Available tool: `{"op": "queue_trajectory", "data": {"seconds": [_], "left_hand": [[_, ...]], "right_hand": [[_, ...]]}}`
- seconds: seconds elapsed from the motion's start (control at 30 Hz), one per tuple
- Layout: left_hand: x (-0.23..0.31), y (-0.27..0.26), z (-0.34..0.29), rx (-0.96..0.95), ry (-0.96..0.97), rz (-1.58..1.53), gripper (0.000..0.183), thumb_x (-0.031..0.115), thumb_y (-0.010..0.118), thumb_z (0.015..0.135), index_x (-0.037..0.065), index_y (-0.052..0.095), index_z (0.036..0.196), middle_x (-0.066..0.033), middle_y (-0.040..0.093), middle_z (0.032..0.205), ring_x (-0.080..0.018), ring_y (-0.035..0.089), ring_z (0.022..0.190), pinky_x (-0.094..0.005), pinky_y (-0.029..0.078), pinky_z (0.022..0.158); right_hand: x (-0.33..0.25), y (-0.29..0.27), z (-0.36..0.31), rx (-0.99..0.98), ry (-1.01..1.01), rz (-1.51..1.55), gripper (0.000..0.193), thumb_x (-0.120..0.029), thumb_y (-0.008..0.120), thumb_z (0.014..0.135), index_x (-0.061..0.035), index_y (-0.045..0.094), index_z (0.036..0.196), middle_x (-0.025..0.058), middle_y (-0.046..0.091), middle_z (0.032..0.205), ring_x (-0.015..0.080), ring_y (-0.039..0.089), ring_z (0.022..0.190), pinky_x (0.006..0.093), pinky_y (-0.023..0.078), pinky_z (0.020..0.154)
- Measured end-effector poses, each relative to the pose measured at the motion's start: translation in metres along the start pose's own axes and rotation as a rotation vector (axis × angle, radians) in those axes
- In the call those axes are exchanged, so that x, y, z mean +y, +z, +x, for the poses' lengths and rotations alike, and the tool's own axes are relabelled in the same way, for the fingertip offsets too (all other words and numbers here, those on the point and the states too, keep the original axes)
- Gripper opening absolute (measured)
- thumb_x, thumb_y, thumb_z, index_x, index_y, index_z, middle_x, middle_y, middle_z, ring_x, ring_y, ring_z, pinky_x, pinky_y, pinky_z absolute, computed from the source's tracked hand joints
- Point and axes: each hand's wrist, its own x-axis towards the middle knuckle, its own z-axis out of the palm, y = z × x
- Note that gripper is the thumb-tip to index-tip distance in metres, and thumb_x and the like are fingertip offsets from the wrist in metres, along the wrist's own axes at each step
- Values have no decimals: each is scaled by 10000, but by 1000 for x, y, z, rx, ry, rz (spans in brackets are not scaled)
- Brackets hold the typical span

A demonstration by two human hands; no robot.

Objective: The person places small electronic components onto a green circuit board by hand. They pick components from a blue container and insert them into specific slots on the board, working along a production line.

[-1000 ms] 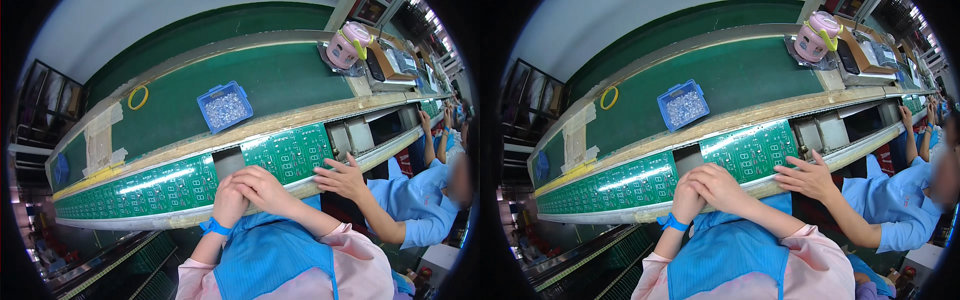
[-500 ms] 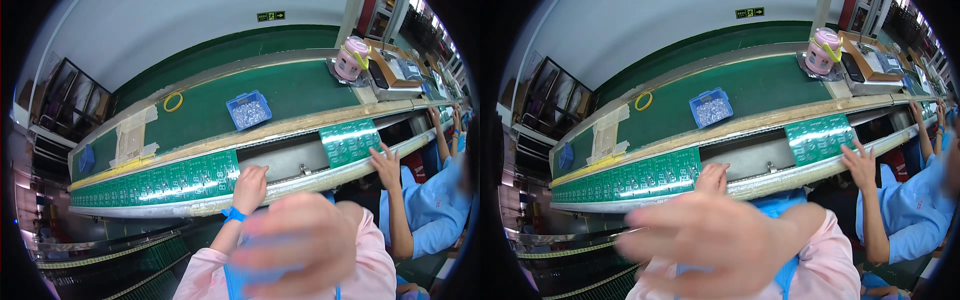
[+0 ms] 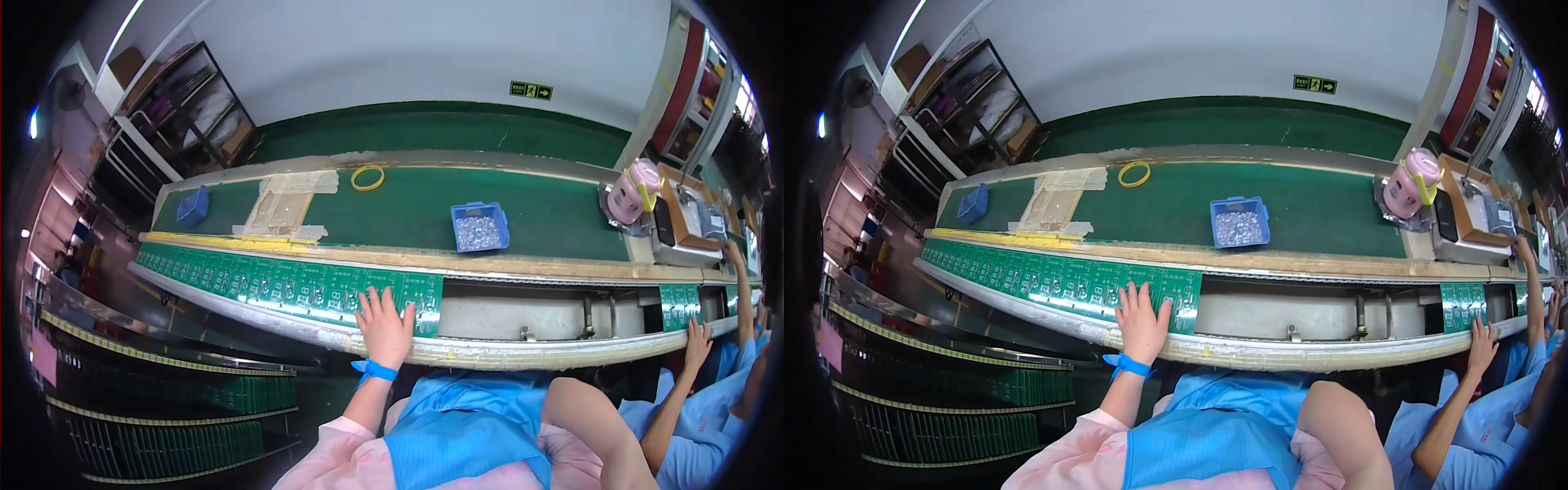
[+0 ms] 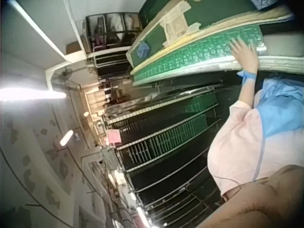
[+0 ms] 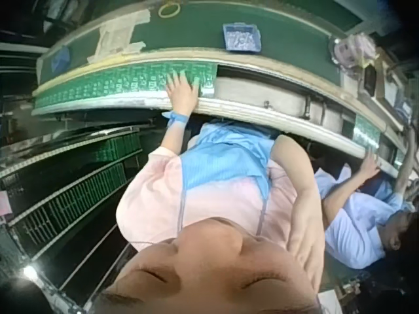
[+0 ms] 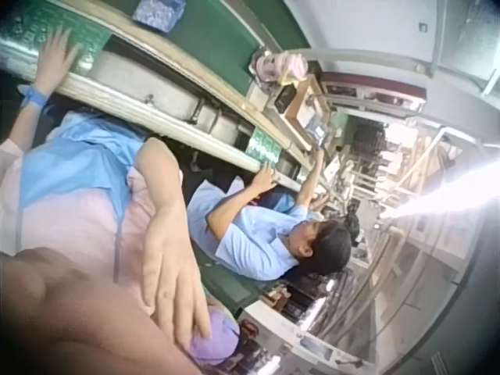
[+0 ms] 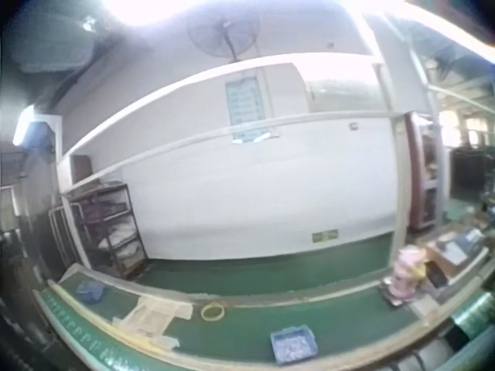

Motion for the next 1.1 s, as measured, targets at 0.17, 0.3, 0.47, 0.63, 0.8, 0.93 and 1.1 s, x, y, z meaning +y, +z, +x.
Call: {"op": "queue_trajectory", "data": {"seconds": [0.17, 0.3, 0.47, 0.63, 0.8, 0.93, 1.1], "left_hand": [[25, 3, -9, -103, 70, -11, 649, 450, 590, 942, -12, 501, 1389, -332, 418, 1462, -499, 375, 1371, -586, 295, 1124], [73, 5, -23, -124, 338, -1, 637, 444, 618, 924, 8, 528, 1379, -307, 519, 1384, -470, 491, 1284, -535, 390, 1068], [97, 6, -20, -151, 518, -144, 551, 382, 654, 899, 8, 582, 1299, -234, 662, 1170, -383, 646, 1069, -466, 499, 907], [129, -33, 63, -451, 336, -131, 263, 236, 638, 897, 22, 663, 1047, -230, 684, 820, -374, 670, 835, -473, 532, 678], [109, 29, 150, 86, 637, -4, 157, 101, 601, 822, 81, 699, 944, -56, 680, 880, -261, 608, 951, -429, 458, 824], [114, 46, 156, -12, 640, 140, 128, 100, 611, 796, 105, 731, 840, -33, 693, 885, -231, 601, 1012, -416, 480, 789], [118, 47, 163, -62, 628, 158, 107, 124, 634, 785, 115, 739, 800, -27, 691, 872, -226, 589, 991, -403, 473, 750]], "right_hand": [[-2, -33, -10, -198, 452, 462, 237, -90, 535, 990, -23, 621, 1201, 187, 628, 1269, 340, 631, 1135, 447, 490, 971], [11, -71, -69, -204, 441, 388, 253, -165, 572, 917, 46, 712, 926, 302, 661, 1085, 411, 680, 914, 404, 533, 842], [70, -122, -128, 494, 1277, -481, 137, 3, 742, 776, 3, 700, 906, 69, 701, 856, 153, 673, 824, 307, 541, 764], [112, -179, -224, 70, 1497, -1300, 150, -33, 717, 767, -31, 733, 917, 79, 704, 931, 202, 641, 937, 365, 516, 834], [147, -176, -257, -627, 1488, -1708, 105, -135, 669, 765, -93, 739, 832, 78, 690, 938, 266, 568, 1019, 389, 466, 822], [149, -179, -265, -706, 1519, -1736, 115, -148, 632, 769, -93, 725, 728, 70, 689, 847, 259, 579, 983, 383, 471, 757], [141, -185, -271, -490, 1461, -1683, 105, -146, 664, 740, -75, 739, 726, 67, 706, 823, 254, 594, 945, 395, 495, 756]]}}
